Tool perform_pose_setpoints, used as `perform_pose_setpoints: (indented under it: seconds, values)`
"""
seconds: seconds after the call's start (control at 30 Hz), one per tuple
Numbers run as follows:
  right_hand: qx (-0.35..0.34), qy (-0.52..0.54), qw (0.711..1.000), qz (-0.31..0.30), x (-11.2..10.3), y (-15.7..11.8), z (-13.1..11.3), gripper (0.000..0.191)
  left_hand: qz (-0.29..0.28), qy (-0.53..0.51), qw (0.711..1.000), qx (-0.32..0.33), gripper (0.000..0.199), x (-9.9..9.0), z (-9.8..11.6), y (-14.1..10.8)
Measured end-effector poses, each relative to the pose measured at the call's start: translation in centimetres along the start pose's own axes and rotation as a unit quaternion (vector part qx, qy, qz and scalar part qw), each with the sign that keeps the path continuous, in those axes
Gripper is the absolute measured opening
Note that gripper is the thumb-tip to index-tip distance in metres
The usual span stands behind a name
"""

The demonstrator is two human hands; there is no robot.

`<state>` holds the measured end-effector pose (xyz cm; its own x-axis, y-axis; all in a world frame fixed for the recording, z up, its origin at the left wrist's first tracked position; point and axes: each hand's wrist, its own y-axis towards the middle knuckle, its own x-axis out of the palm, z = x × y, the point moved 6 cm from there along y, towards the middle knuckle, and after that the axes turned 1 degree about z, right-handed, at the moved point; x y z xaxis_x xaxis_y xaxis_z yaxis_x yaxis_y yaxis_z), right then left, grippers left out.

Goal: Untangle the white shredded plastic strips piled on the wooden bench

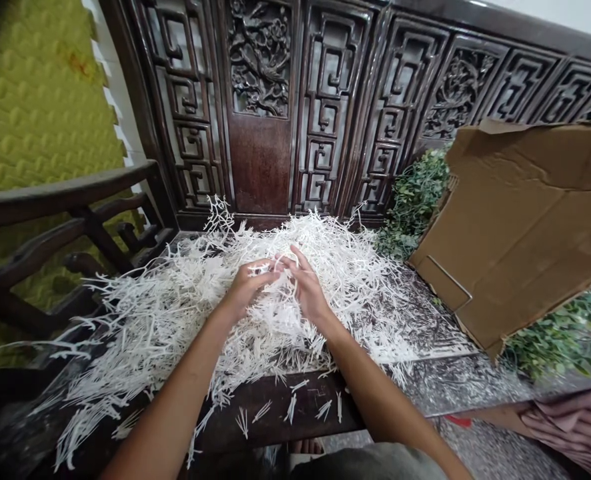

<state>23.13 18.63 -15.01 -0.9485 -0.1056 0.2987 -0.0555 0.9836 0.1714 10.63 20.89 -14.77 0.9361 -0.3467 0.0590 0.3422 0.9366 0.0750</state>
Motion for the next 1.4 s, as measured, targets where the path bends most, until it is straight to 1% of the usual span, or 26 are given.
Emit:
perform_pose_setpoints:
  seconds: [0.1,0.2,0.27,0.3,0.37,0.43,0.5,0.57,0.63,0.73,0.83,0.97,1.03,1.07,1.13,1.17,1.23,1.3,1.4]
  values:
    - [-0.005,-0.030,1.000,0.005,-0.3,0.2,0.7,0.063,0.036,-0.132,0.991,-0.004,0.032,-1.0,0.0,0.1]
    - [-0.018,-0.042,0.999,0.014,-0.7,0.5,1.4,0.063,0.079,-0.258,0.963,0.023,0.037,-2.0,-0.2,0.4]
    - [-0.019,-0.040,0.999,0.023,-1.0,0.7,1.8,0.058,0.090,-0.290,0.952,0.043,0.031,-2.3,-0.4,0.6]
    - [-0.018,-0.038,0.999,0.030,-1.2,0.8,1.9,0.056,0.089,-0.283,0.954,0.044,0.026,-2.3,-0.5,0.7]
    - [-0.015,-0.037,0.998,0.047,-1.5,0.9,2.1,0.051,0.079,-0.227,0.970,0.034,0.017,-1.9,-0.8,0.8]
    - [-0.014,-0.044,0.997,0.064,-1.7,0.8,2.1,0.050,0.064,-0.156,0.985,0.024,0.022,-1.4,-0.9,0.9]
    - [-0.017,-0.056,0.996,0.074,-1.7,0.6,1.8,0.049,0.053,-0.110,0.992,0.026,0.029,-1.0,-1.0,1.0]
    - [-0.024,-0.073,0.994,0.075,-1.4,0.3,1.4,0.047,0.054,-0.101,0.993,0.027,0.031,-0.9,-1.2,1.1]
    - [-0.034,-0.095,0.993,0.063,-1.0,0.0,0.9,0.047,0.070,-0.114,0.991,0.025,0.032,-1.0,-1.4,1.2]
    - [-0.050,-0.129,0.988,0.062,-0.8,-0.2,0.4,0.058,0.085,-0.122,0.989,0.026,0.031,-1.3,-1.6,1.3]
    - [-0.063,-0.140,0.985,0.076,-0.8,-0.4,0.0,0.072,0.071,-0.102,0.992,0.037,0.025,-1.2,-1.2,1.3]
    - [-0.073,-0.129,0.988,0.051,-0.4,-0.4,-0.2,0.074,0.042,-0.091,0.993,0.060,0.018,-0.9,-0.5,1.0]
    - [-0.077,-0.132,0.987,0.041,-0.2,-0.3,0.0,0.066,0.037,-0.091,0.994,0.052,0.016,-0.8,-0.6,1.0]
    - [-0.079,-0.136,0.987,0.044,-0.3,-0.1,0.2,0.057,0.038,-0.092,0.994,0.045,0.014,-0.9,-0.8,1.0]
    - [-0.074,-0.137,0.985,0.072,-0.8,0.1,0.8,0.037,0.040,-0.095,0.994,0.032,0.017,-0.9,-1.1,1.0]
    - [-0.066,-0.132,0.985,0.094,-1.2,0.1,1.1,0.031,0.042,-0.101,0.993,0.031,0.023,-1.0,-1.3,1.1]
    - [-0.047,-0.112,0.983,0.135,-1.8,0.2,1.6,0.031,0.039,-0.119,0.992,0.034,0.036,-1.0,-1.5,1.2]
    - [-0.032,-0.084,0.983,0.158,-2.1,0.1,1.7,0.032,0.044,-0.132,0.990,0.040,0.043,-1.0,-1.6,1.4]
    - [-0.015,-0.035,0.985,0.167,-2.0,-0.1,1.4,0.032,0.087,-0.131,0.987,0.044,0.036,-1.6,-1.7,1.4]
